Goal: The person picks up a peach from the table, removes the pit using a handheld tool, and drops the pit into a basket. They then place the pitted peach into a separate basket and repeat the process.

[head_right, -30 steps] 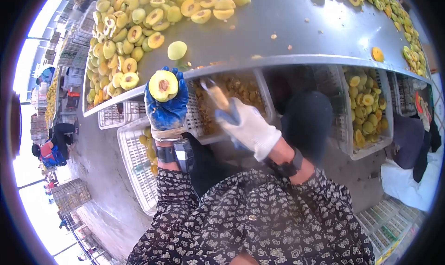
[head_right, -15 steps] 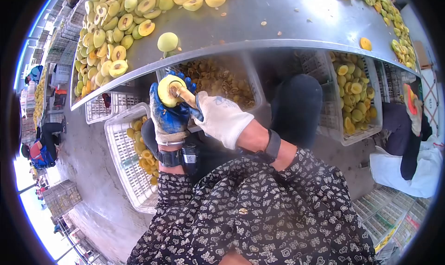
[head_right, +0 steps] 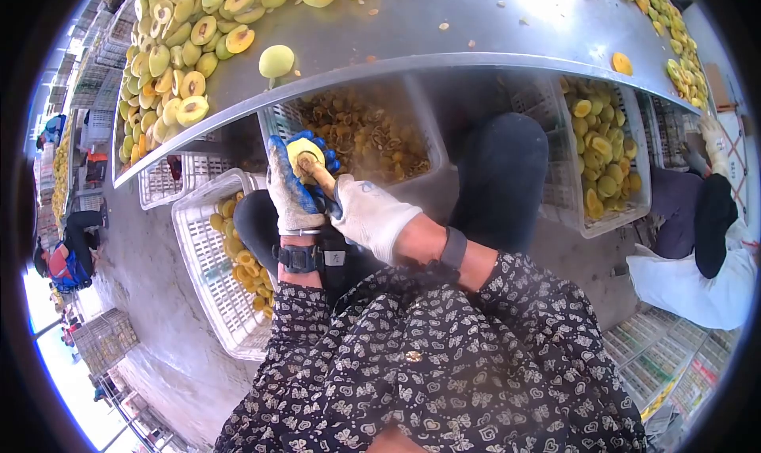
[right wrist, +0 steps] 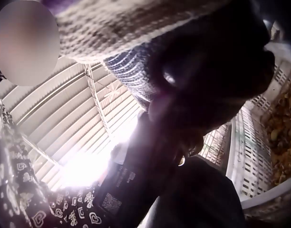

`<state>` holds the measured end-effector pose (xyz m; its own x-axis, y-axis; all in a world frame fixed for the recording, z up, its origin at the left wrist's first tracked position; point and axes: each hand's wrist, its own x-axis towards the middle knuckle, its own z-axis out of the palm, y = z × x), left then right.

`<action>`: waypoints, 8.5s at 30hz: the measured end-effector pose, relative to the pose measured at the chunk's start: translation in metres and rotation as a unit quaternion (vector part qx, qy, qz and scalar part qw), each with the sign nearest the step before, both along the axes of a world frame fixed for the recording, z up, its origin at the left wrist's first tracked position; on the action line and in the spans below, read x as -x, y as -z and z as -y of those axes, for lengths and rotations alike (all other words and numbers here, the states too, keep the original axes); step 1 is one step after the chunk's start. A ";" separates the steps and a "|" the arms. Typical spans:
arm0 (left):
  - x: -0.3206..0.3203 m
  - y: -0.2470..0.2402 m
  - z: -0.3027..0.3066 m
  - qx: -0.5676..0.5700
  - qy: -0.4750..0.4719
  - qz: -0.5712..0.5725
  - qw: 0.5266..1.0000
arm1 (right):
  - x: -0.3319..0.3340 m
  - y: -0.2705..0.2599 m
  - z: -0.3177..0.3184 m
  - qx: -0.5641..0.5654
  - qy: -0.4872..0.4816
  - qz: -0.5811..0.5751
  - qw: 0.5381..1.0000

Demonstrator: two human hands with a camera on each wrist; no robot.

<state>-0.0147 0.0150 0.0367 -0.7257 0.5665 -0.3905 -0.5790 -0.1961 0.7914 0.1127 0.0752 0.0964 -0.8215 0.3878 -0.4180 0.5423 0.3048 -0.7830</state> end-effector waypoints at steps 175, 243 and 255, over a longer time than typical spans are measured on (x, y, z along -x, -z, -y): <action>-0.008 -0.029 0.008 -0.180 -0.015 -0.007 0.984 | -0.003 -0.010 0.015 -0.087 0.004 -0.027 0.996; 0.057 -0.046 0.052 -0.054 -0.027 -0.041 0.997 | -0.036 0.100 -0.025 -0.196 -0.028 -0.006 0.980; 0.131 -0.112 0.013 0.385 -0.027 -0.542 0.747 | -0.028 0.068 -0.049 0.006 -0.005 0.073 0.997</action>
<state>-0.1458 0.0015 0.1482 -0.8661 0.4345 0.2473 0.4747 0.5594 0.6795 0.1407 0.1237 0.0286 -0.7557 0.3737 -0.5379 0.6475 0.3026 -0.6994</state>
